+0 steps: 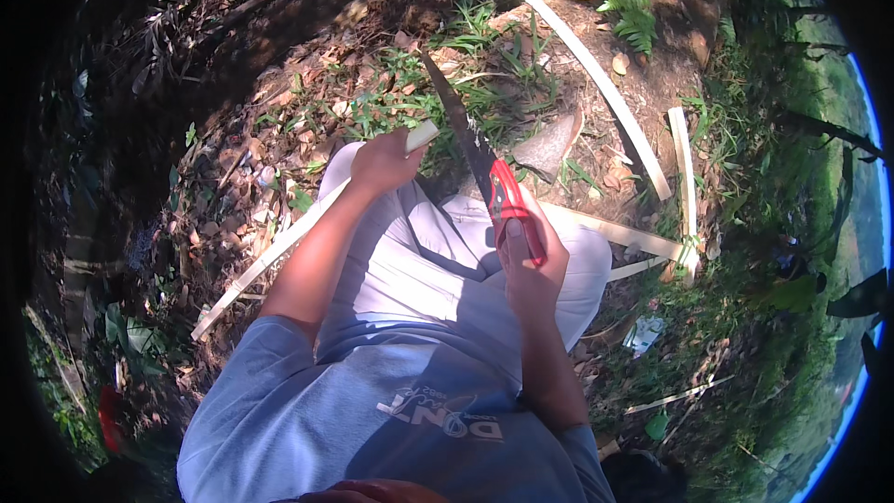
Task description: The person sits on the ground and uses a red folding saw to cut a thin piece of light-colored wood. They hold the wood with their left hand and saw with their right hand, making repetitive strokes to slice through the material.
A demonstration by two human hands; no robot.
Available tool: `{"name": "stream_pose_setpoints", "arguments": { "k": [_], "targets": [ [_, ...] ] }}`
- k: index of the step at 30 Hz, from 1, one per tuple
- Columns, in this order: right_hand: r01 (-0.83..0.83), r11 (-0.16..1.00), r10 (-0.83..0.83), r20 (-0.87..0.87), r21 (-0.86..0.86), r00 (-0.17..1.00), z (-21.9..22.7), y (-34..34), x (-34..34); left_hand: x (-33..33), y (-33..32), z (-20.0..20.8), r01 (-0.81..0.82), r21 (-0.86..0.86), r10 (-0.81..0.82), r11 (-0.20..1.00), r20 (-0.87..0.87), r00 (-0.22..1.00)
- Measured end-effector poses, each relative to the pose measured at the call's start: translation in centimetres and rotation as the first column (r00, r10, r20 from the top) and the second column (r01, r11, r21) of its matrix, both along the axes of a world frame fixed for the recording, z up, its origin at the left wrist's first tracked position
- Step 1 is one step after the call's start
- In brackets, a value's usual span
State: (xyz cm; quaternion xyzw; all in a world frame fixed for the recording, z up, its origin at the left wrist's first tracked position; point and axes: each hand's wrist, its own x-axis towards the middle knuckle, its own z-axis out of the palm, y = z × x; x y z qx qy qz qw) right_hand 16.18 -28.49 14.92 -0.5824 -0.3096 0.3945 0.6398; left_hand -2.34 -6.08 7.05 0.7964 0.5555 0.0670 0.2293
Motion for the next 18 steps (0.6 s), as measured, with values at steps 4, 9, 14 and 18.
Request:
{"name": "stream_pose_setpoints", "arguments": {
  "k": [4, 9, 14, 18],
  "targets": [
    [-0.078, 0.997, 0.075, 0.081, 0.025, 0.994, -1.9, 3.5, 0.6, 1.5, -0.5, -0.1, 0.009, -0.033, -0.013, 0.999, -0.11, 0.994],
    [-0.07, 0.997, 0.067, 0.153, 0.012, 0.986, -5.1, 9.2, -0.3, 2.0, -0.3, -2.7, 0.067, -0.061, -0.078, 0.996, -0.203, 0.976],
    [-0.081, 0.997, 0.081, 0.1, -0.004, 0.992, -9.2, 13.4, -0.6, 2.2, 0.5, -6.1, 0.059, -0.024, -0.064, 0.998, -0.265, 0.962],
    [-0.118, 0.99, 0.128, 0.139, -0.078, 0.982, -11.7, 15.0, -0.6, 2.4, 0.8, -5.6, 0.073, -0.03, -0.079, 0.997, -0.28, 0.957]
  ]
}}
